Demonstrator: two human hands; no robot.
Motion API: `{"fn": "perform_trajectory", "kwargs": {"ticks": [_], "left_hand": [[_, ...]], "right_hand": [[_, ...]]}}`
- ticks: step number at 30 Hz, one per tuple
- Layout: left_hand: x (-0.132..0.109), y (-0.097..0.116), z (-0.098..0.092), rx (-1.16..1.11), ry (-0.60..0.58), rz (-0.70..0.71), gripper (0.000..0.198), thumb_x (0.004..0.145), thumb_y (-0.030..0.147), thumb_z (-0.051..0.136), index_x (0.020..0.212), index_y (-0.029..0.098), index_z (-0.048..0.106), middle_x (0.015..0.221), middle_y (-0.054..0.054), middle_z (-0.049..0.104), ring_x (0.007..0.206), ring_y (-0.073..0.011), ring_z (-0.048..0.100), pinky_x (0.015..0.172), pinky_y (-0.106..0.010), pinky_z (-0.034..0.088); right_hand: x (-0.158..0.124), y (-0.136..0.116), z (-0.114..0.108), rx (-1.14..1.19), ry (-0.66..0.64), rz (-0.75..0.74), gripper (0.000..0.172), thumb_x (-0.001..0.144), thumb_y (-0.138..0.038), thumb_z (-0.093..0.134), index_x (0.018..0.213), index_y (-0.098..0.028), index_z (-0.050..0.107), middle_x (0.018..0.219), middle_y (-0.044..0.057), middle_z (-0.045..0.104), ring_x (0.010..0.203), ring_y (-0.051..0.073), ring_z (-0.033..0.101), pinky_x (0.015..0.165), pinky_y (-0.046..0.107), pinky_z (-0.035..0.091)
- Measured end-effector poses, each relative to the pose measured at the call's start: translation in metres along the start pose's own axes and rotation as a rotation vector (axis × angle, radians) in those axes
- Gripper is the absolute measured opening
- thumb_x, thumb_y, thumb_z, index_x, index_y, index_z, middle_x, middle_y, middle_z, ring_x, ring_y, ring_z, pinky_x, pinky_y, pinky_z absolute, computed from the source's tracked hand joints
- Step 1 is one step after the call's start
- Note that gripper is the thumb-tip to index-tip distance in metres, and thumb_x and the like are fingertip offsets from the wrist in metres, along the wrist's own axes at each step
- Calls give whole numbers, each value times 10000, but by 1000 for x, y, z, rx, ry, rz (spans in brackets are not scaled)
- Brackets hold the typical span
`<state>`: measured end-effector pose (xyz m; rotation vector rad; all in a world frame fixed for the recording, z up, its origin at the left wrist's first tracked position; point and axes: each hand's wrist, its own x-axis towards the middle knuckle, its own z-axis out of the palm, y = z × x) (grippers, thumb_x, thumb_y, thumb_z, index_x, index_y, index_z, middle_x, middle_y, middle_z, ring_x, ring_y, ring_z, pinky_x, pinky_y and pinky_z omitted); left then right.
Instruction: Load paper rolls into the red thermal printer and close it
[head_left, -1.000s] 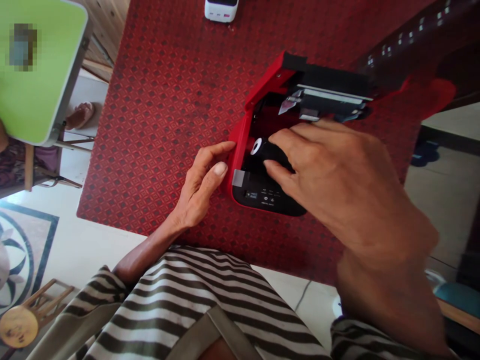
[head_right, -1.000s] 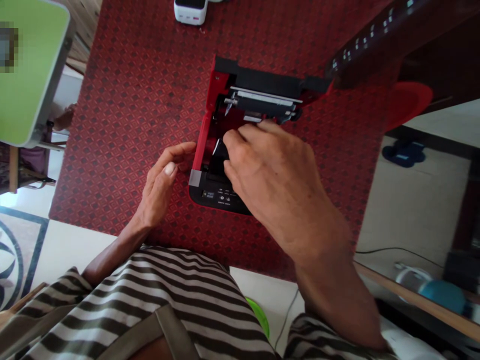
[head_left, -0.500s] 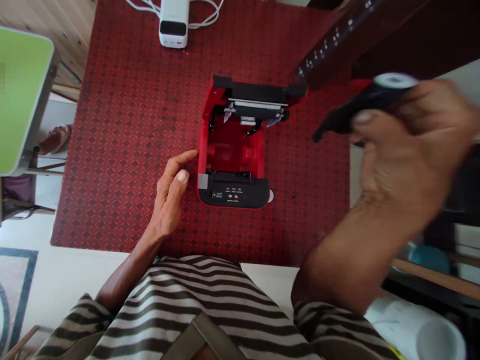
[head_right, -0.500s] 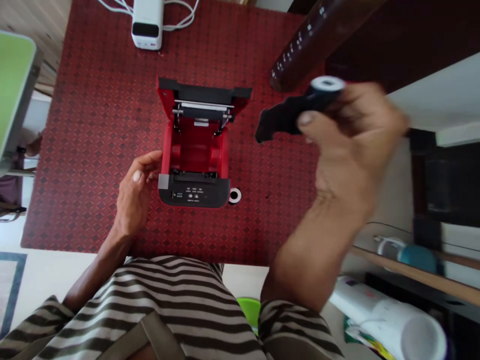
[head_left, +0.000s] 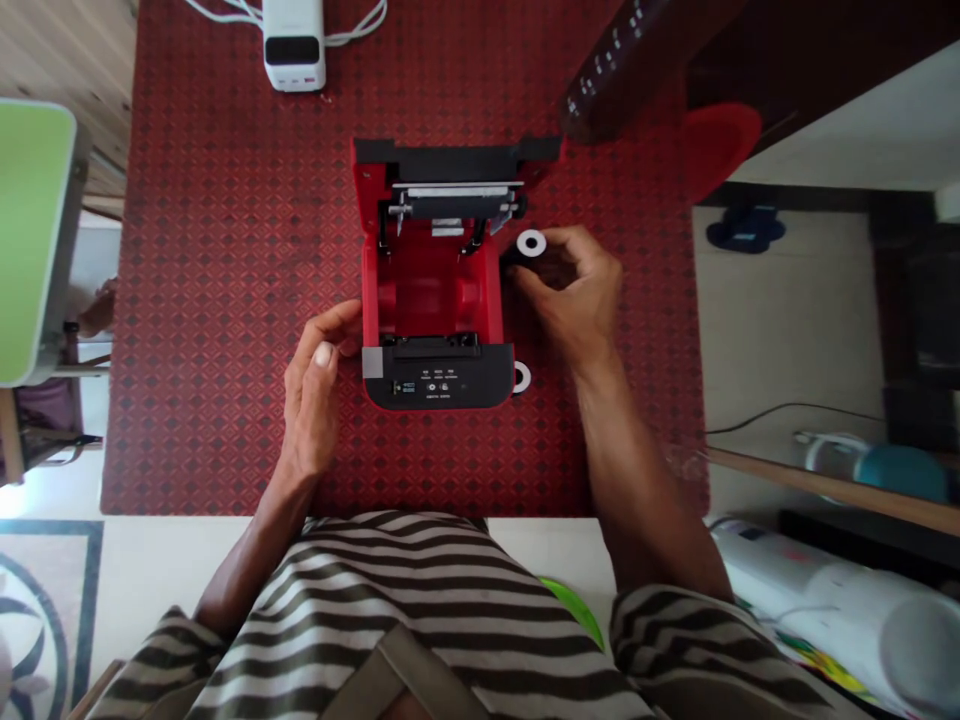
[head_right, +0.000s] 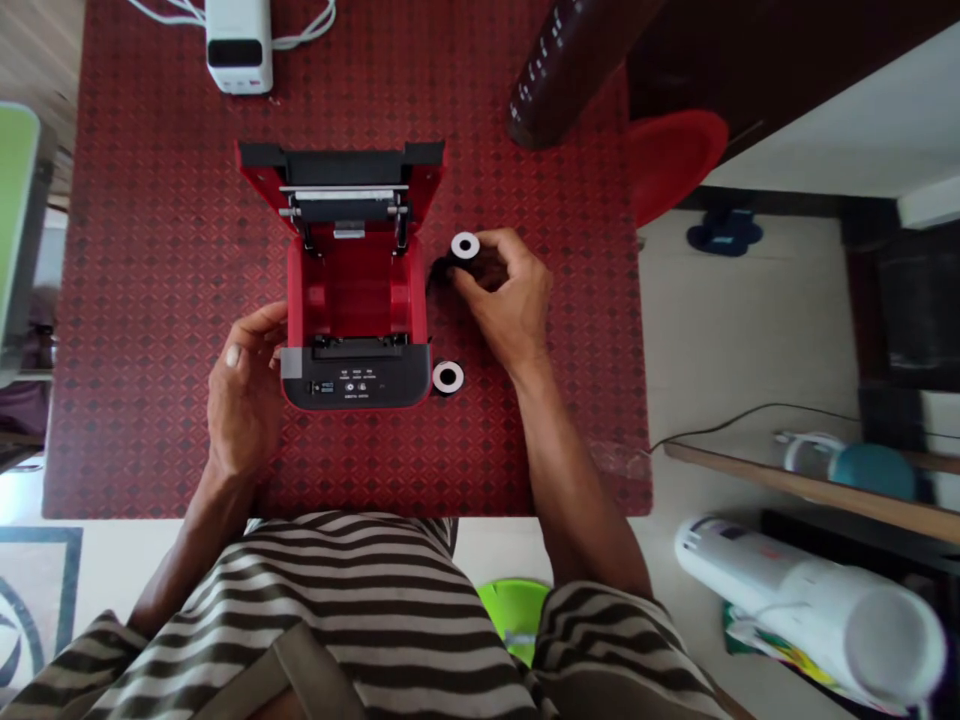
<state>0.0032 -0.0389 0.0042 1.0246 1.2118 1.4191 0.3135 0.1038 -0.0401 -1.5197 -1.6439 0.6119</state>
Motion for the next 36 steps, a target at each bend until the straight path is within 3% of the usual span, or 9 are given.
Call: {"fn": "perform_trajectory", "kwargs": {"ticks": [5,10,14,16,20,24,29,33,36], "left_hand": [[0,-8,-2,-1,22,-14,620,1270,841,656,1555,345,894,1595,-92,924,1574,-417,826,1258,-608,703],[0,-8,-2,7,18,-29,651,1175,933,715,1508,399,880,1558,-50,940,1649,-477,767,1237,-672,663],[1,0,3,2,39,-19,667,1221,924,641,1495,366,883,1487,-68,946,1589,-457,800,1191,-644,658],[1,3,4,-1,47,-11,649,1239,902,625,1484,361,887,1496,-66,946,1592,-451,795,1182,-632,655],[0,4,4,36,51,-7,651,1196,951,675,1463,395,885,1505,-56,930,1643,-467,768,1223,-629,647],[-6,7,0,72,91,9,669,1241,927,647,1474,350,892,1509,-83,910,1541,-404,819,1274,-580,648],[-12,16,-10,211,77,170,481,1277,792,700,1581,480,906,1598,-53,882,1510,-415,824,1343,-683,604],[-10,41,-6,395,-20,465,682,1146,735,853,1795,542,767,1674,-26,862,1498,-505,815,1183,-766,686],[-12,71,5,553,-191,473,743,1255,610,700,1973,542,523,1875,-19,739,1665,-503,750,1346,-816,673]], "right_hand": [[-8,-16,-5,-41,-48,41,290,1167,-470,824,1417,-326,853,1420,114,965,1201,305,906,1079,530,755],[-38,-27,-49,-19,-61,125,440,1062,-406,929,1496,-366,875,1498,103,961,1300,335,902,1158,564,754],[-80,-37,-87,59,-380,162,544,957,-394,1003,1495,-371,929,1347,45,987,1100,319,930,1105,585,771],[-97,-41,-87,92,-447,142,626,939,-393,1026,1553,-354,909,1376,47,975,1052,306,926,1044,564,784],[-112,-42,-59,66,-358,44,415,987,-380,995,1398,-343,944,1295,54,970,1141,338,922,1083,581,766],[-113,-43,-52,103,-277,100,307,927,-415,1003,1218,-331,957,1214,42,978,1123,338,918,1068,573,752],[-97,-91,-108,241,-216,175,330,879,-452,1087,1169,-369,953,1141,2,941,1083,297,907,954,456,776],[-67,-149,-147,184,-520,102,321,1026,-501,1053,1336,-481,973,1171,1,926,1049,304,910,894,439,774],[-41,-168,-143,157,-625,70,360,1053,-687,1016,1343,-480,965,1138,5,931,982,309,897,811,433,737]]}}
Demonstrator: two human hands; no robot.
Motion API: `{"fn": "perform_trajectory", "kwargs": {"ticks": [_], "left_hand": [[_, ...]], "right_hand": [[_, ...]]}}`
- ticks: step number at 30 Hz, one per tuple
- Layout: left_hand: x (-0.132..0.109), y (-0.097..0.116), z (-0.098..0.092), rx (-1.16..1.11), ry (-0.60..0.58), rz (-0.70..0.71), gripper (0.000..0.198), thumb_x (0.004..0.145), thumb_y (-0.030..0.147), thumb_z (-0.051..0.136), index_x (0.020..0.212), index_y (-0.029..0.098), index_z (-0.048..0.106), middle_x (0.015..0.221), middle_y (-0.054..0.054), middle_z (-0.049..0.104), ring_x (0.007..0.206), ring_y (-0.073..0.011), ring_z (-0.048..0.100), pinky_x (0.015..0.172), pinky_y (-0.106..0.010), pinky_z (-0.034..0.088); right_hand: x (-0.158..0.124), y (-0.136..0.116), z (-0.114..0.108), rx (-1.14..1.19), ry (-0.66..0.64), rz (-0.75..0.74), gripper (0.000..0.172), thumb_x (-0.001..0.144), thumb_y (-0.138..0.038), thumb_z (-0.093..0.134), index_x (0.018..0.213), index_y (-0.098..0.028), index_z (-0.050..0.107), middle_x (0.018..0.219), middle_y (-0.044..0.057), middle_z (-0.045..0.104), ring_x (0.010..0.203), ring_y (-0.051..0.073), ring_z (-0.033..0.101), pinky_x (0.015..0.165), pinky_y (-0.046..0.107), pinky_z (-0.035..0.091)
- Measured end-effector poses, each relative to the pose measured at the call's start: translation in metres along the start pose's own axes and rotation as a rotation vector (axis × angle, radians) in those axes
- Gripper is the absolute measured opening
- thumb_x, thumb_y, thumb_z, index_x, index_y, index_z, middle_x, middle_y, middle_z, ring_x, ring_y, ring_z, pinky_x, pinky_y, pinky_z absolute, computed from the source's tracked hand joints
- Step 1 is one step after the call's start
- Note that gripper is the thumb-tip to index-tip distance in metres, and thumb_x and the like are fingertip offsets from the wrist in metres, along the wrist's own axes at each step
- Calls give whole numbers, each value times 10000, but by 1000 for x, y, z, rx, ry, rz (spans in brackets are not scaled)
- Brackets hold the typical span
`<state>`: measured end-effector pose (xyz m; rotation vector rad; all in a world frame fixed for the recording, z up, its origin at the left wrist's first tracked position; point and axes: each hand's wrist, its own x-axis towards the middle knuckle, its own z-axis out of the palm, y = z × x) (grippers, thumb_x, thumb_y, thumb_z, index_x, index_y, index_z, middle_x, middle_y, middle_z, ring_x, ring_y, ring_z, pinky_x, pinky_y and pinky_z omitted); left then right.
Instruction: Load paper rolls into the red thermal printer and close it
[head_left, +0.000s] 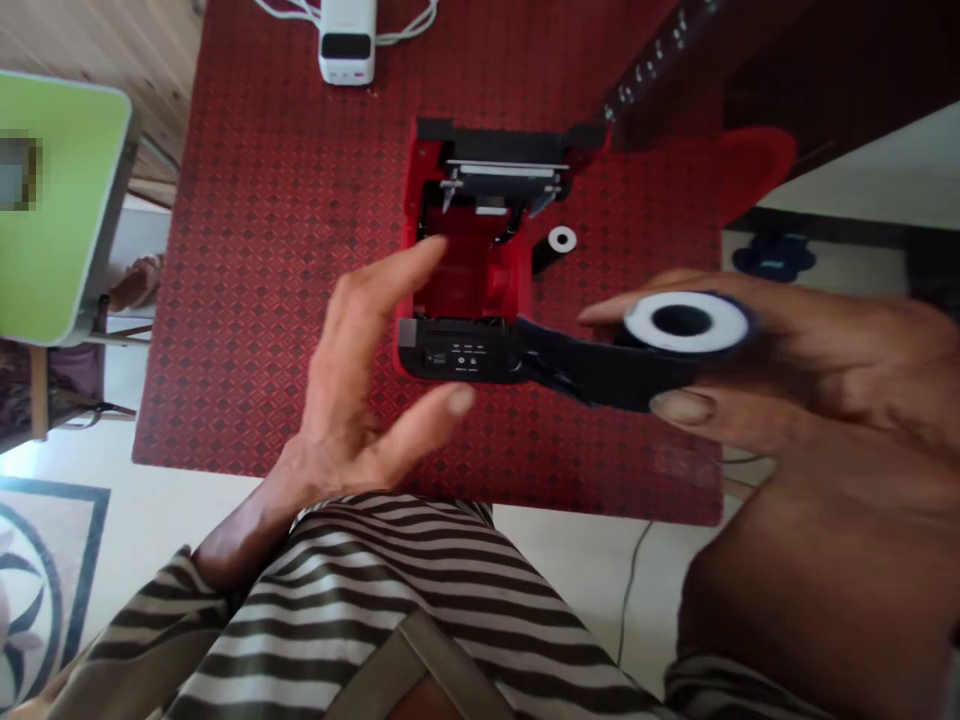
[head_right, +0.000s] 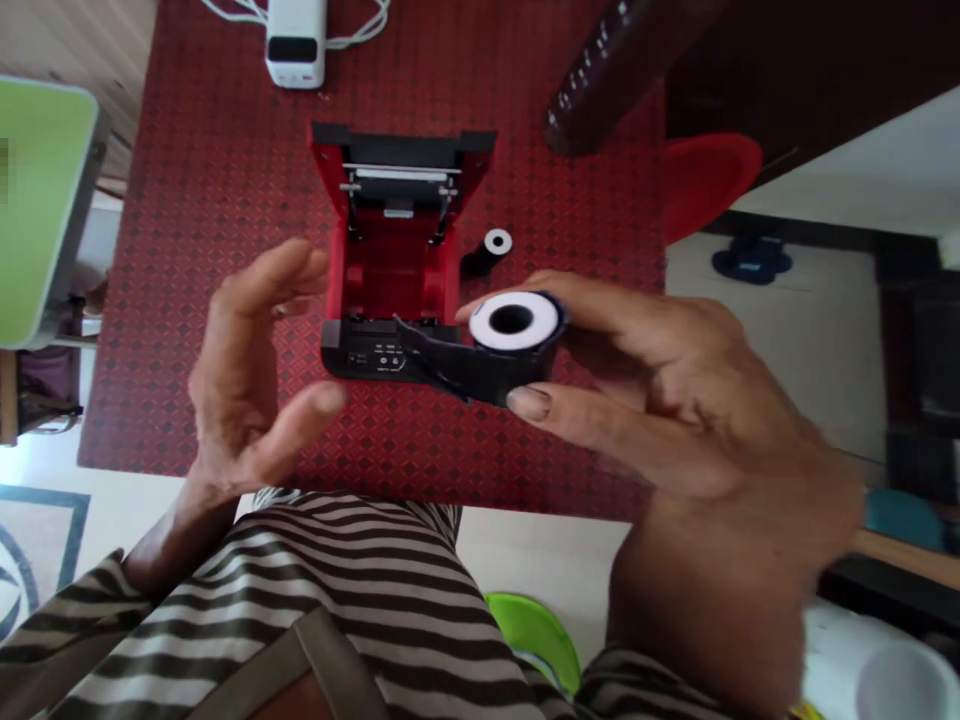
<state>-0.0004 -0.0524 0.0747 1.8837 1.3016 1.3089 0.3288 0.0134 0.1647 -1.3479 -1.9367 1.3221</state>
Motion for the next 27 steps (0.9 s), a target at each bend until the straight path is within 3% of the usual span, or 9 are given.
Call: {"fn": "perform_trajectory", "kwargs": {"ticks": [3,5,9,12,15,18,21,24,27], "left_hand": [[5,20,-4,41,-150,36,885,1253,404,673,2049,523,304,1842,-49,765,1476,-434,863,1227,-727,763],[3,22,-5,32,-174,46,955,1213,281,691,2050,490,281,1736,-60,822,1337,-389,905,1104,-644,801],[1,13,-6,124,-79,83,780,1240,246,705,1953,440,454,1693,-71,862,1300,-374,907,983,-590,801],[7,2,-10,180,64,99,584,1268,264,703,1826,413,612,1590,-59,910,1298,-367,900,1000,-598,798],[11,-14,-16,235,105,91,537,1290,331,668,1818,428,661,1566,-37,924,1351,-387,891,1048,-660,789],[5,-35,-22,327,22,17,721,1303,491,565,2017,470,469,1753,-54,858,1607,-491,806,1174,-838,722],[-6,-50,-25,377,-113,33,933,1227,668,640,2093,520,326,1835,-57,809,1808,-555,659,1228,-941,657],[-12,-53,-26,376,-166,34,959,1195,749,681,2079,550,368,1799,-56,829,1815,-560,650,1207,-947,661],[-9,-46,-25,359,-111,-31,921,1224,728,656,2079,522,382,1767,-72,839,1725,-558,720,1167,-941,677]], "right_hand": [[33,-1,6,-100,-48,-79,517,1000,-847,997,1219,-383,941,1045,29,900,887,299,832,737,444,672],[52,1,13,-202,-69,-115,458,1047,-810,935,1172,-371,891,1042,33,899,866,309,820,754,487,668],[71,-2,31,-466,-56,-227,124,1139,-442,791,1241,-395,842,1177,74,924,975,370,867,916,583,716],[77,-4,49,-641,-27,-322,243,1156,-274,713,1340,-343,856,1242,111,914,1071,400,891,1029,614,736],[82,-2,71,-746,22,-347,300,1144,-165,671,1349,-282,857,1269,142,913,1188,428,905,1078,617,745],[87,1,89,-868,67,-304,293,1092,-100,664,1263,-244,853,1234,179,905,1238,462,889,1066,611,740],[90,0,97,-954,77,-260,310,1073,-54,619,1169,-248,840,1149,179,895,1180,444,876,1009,571,724],[93,-5,100,-1001,51,-240,349,1047,-8,582,1091,-259,820,1079,171,885,1185,438,862,1011,556,703],[97,-8,101,-1026,24,-191,353,1022,6,599,1079,-265,818,1092,171,892,1216,440,854,998,539,681]]}}
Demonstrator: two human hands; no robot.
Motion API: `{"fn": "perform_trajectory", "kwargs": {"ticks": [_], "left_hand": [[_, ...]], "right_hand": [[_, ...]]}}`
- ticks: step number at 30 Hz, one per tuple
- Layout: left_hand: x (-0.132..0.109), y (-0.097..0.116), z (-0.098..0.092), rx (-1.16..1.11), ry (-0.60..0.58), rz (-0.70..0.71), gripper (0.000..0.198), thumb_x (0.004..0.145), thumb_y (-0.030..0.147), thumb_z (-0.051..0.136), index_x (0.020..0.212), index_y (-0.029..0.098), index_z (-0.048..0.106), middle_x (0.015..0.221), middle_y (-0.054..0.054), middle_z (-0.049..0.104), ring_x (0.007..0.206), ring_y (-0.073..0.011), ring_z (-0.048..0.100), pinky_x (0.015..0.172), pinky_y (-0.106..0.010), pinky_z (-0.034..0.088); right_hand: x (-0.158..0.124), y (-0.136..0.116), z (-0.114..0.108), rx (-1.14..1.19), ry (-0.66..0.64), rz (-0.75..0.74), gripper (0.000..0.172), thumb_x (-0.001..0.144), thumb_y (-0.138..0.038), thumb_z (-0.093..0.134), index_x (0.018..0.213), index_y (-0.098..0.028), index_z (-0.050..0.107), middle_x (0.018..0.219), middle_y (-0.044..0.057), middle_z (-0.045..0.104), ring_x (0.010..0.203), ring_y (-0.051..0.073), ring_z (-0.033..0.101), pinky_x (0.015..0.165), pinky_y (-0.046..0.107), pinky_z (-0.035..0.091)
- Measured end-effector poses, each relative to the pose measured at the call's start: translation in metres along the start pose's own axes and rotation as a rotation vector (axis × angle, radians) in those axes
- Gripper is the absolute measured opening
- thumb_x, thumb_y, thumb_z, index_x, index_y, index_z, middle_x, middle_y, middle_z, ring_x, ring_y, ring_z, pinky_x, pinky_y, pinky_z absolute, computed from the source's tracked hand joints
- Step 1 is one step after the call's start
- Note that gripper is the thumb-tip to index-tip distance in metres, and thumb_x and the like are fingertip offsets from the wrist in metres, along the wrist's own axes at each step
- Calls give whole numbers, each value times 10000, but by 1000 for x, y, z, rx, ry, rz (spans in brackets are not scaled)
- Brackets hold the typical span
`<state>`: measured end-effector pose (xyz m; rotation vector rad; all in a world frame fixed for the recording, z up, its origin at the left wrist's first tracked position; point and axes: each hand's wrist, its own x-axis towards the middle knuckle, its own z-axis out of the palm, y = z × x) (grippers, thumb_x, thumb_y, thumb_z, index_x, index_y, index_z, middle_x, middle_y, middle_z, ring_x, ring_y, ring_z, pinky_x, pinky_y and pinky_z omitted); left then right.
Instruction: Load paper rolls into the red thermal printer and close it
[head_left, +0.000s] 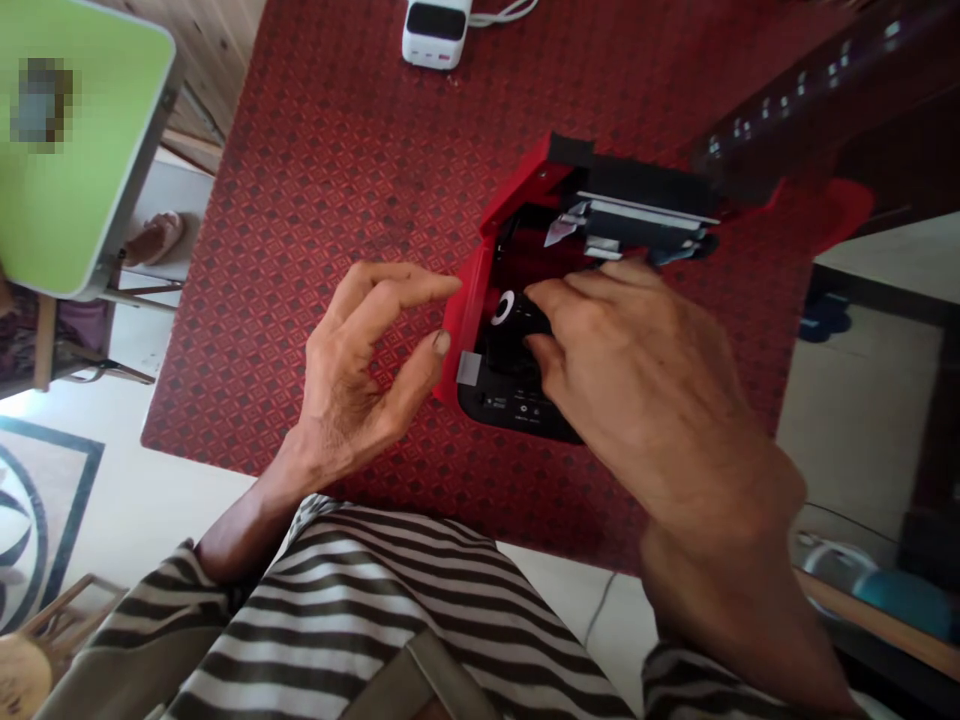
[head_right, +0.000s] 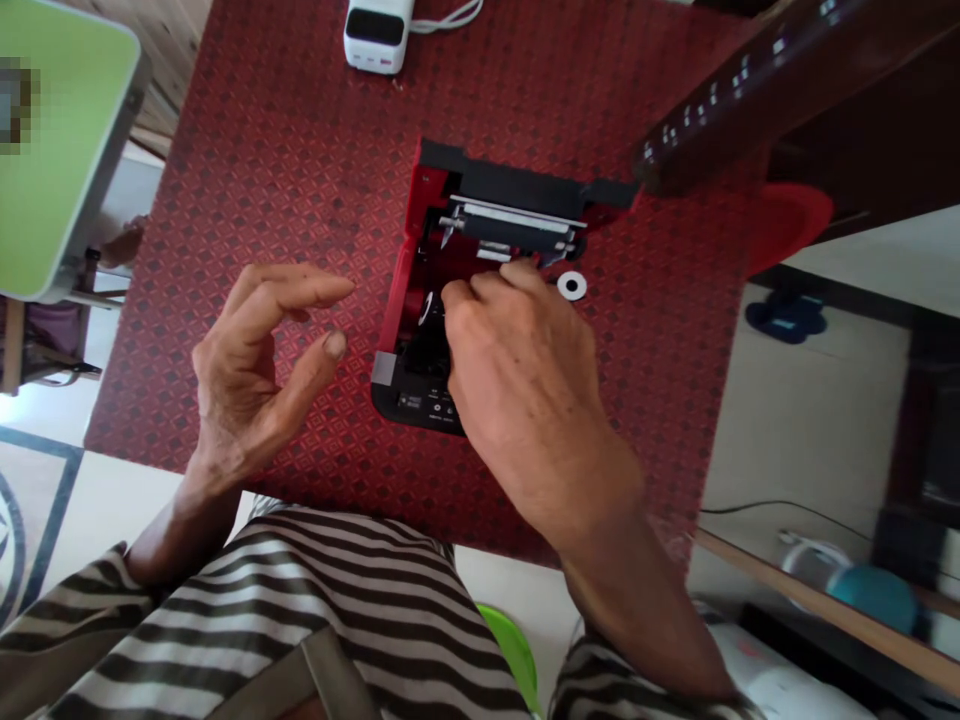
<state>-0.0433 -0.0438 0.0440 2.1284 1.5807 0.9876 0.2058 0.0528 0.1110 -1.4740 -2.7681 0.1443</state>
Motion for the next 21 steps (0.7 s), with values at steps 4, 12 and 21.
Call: {"fn": "perform_trajectory", "kwargs": {"ticks": [4,12,21], "left_hand": [[6,7,-4,4,9,-65,902,1197,686,719,2046,572,437,1753,-70,840,1695,-562,733,1103,-936,691],[7,7,-6,-77,67,-112,831,1229,658,661,2029,601,444,1700,-47,862,1664,-537,756,1099,-946,693],[0,-1,0,-128,80,-56,873,1227,621,661,2055,595,388,1725,-71,853,1718,-568,719,1176,-986,673]], "right_hand": [[11,-1,0,-48,-88,43,335,1044,-16,606,1072,-272,820,1096,154,898,1104,402,851,884,480,626],[24,7,4,-109,-202,11,292,1095,-103,597,1082,-271,835,1109,158,916,1063,384,845,854,455,620],[11,27,9,228,-2,-81,325,1176,-178,612,1193,-293,916,1089,147,910,1157,426,873,1061,599,709]]}}
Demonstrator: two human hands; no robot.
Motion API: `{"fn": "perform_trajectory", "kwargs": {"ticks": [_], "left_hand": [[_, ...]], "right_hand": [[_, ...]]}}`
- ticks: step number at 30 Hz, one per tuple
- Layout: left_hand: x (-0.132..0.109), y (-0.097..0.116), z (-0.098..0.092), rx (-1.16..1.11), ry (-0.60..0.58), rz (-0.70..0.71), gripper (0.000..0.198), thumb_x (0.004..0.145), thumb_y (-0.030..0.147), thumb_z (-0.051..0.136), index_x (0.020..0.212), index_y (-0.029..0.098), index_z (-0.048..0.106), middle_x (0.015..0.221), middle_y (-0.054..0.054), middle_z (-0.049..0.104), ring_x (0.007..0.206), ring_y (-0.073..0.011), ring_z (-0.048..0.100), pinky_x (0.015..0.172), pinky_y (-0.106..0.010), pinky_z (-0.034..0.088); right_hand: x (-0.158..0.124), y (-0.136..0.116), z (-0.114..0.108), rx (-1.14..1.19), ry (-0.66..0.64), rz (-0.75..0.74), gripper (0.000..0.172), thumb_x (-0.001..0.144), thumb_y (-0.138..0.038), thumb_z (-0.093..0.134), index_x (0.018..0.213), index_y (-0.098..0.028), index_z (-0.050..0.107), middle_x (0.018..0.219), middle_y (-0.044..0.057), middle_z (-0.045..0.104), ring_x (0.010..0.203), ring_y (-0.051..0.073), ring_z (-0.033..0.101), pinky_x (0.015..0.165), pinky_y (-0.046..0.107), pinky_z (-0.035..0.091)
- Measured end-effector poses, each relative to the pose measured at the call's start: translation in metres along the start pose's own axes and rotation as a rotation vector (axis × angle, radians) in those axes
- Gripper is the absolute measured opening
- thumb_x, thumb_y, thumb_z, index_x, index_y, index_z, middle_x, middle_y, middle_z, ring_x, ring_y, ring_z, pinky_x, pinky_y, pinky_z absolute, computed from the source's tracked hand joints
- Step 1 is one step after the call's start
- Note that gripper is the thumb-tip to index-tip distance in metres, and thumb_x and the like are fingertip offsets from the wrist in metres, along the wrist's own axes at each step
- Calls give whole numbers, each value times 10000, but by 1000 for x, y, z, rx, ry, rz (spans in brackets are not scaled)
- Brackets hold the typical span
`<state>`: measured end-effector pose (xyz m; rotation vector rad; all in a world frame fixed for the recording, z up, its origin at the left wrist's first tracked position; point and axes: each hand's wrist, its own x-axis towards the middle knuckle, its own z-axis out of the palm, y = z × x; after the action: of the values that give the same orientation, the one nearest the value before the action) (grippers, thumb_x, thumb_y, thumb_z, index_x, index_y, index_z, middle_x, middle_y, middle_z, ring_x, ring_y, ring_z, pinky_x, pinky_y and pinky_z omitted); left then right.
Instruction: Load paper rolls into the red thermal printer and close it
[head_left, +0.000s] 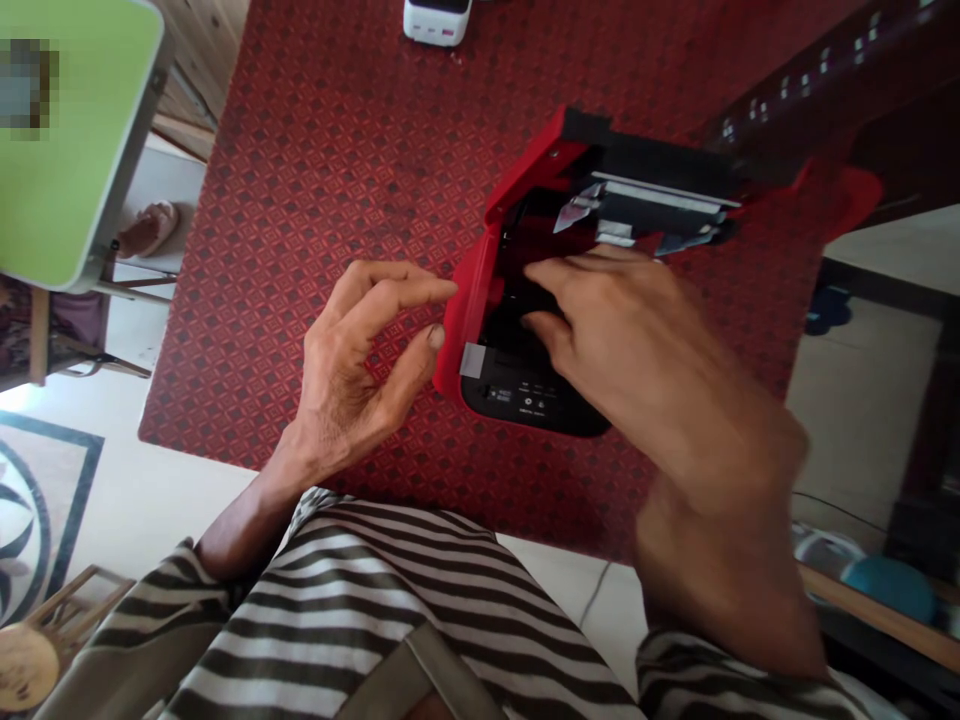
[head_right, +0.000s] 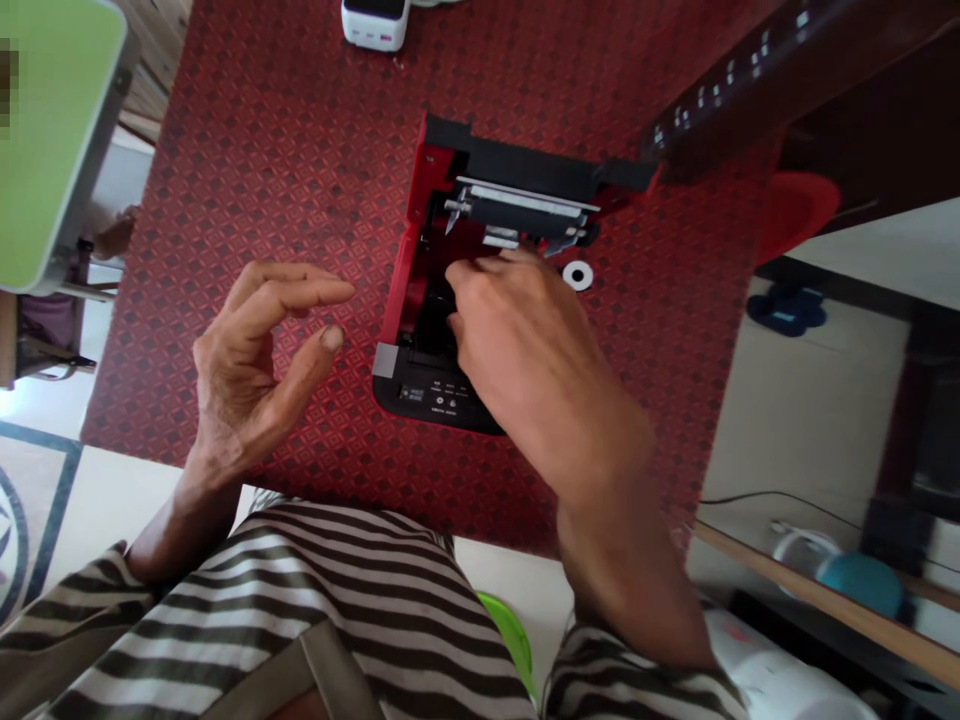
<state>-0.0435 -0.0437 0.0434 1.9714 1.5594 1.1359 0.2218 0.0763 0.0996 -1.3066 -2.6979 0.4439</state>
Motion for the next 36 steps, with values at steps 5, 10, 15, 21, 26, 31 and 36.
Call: {"fn": "perform_trajectory", "kwargs": {"ticks": [5,10,15,21,26,31,36], "left_hand": [[-2,-10,1,7,-24,24,752,1301,622,570,2037,525,454,1751,-70,837,1664,-557,764,1205,-940,684],[-4,-8,-1,82,-65,10,758,1317,613,508,2061,513,405,1799,-67,809,1697,-552,741,1203,-945,667],[-9,-15,-1,113,-107,31,862,1271,671,578,2086,552,324,1809,-35,817,1723,-575,719,1205,-962,643],[3,4,-2,127,-104,55,801,1277,591,589,2053,573,391,1765,-65,827,1691,-535,751,1246,-964,652],[20,22,0,71,49,43,452,1328,452,578,1717,533,794,1539,-53,895,1434,-449,871,1213,-913,720],[22,21,0,178,-207,32,777,1255,700,649,2004,522,539,1833,-72,778,1818,-579,654,1311,-1010,643],[32,28,1,113,-90,80,509,1335,536,578,1814,494,745,1666,-71,866,1572,-489,835,1258,-929,712]], "right_hand": [[-28,-7,-18,198,-17,-124,399,1285,-301,593,1425,-251,963,1314,140,988,1212,386,940,1127,564,746],[-37,0,-10,306,-31,-124,381,1247,-281,631,1310,-346,1001,1250,71,1004,1128,353,951,1059,545,749],[-25,12,-16,388,-106,-151,400,1210,-256,606,1210,-377,987,1248,27,1006,1161,319,955,1084,498,737],[-15,30,-24,416,-175,-181,381,1145,-235,612,1132,-407,952,1142,-11,990,1017,304,936,988,479,711],[-13,32,-22,444,-172,-188,369,1134,-224,616,1083,-404,935,1121,-12,986,984,294,933,966,467,712],[-15,30,-22,435,-151,-168,360,1119,-174,632,1108,-374,932,1101,-6,985,980,292,941,983,459,728],[-19,32,-24,379,-97,-202,433,1153,-171,588,1244,-375,959,1302,29,998,1215,331,959,1141,517,753]]}}
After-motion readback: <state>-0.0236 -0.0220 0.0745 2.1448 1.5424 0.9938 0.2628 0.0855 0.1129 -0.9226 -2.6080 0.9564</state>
